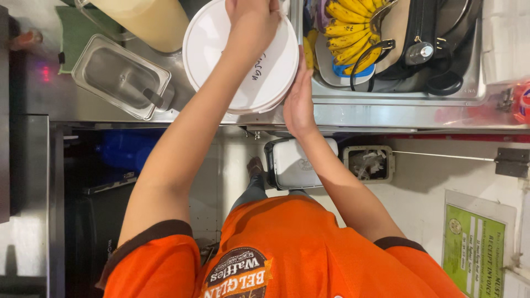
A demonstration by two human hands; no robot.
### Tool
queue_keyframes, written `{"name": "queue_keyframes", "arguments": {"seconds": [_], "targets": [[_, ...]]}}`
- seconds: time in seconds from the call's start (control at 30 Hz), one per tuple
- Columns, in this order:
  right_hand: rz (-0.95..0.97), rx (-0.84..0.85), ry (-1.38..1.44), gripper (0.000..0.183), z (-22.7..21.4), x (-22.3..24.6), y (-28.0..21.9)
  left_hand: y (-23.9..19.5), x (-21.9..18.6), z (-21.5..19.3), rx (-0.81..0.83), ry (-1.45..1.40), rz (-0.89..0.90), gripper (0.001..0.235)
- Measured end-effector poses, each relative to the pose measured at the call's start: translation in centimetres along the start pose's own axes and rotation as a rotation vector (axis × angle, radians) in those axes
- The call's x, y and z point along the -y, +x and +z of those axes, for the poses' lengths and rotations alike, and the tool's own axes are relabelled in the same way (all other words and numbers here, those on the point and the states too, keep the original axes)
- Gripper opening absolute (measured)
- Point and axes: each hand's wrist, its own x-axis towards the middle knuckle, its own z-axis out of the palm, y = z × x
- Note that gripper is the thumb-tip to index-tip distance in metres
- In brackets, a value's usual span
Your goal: The person labels a container lid, handles paperwork and a cash box, then pours batter from a jug into two waffle irons using a ladle. The person closes the waffle irons to begin cooking.
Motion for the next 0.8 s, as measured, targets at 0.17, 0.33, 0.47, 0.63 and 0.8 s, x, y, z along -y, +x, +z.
{"name": "queue_keyframes", "arguments": {"seconds": [0.17,0.33,0.47,0.63,0.8], "targets": [[0.018,-0.007,-0.038,0.068,-0.6,-1.2,-0.2,-2.8,-4.6,-0.9,-0.030,-0.075,0.062,0.007],[0.075,0.009,0.106,0.070,-0.8,-1.2,0.4,-5.2,-5.8,-4.6,0.219,-0.191,0.218,0.006],[0.096,0.063,0.133,0.069,-1.0,-0.7,0.2,-8.2,-5.9,-7.8,0.340,-0.076,0.331,0.007],[0.083,0.017,-0.016,0.068,-1.1,-1.3,0.6,-8.1,-6.1,-6.7,0.200,-0.125,0.352,0.007],[0.120,0.008,-0.075,0.070,-2.2,-1.9,0.5,-4.7,-6.1,-2.2,-0.015,-0.105,0.167,0.004]]}}
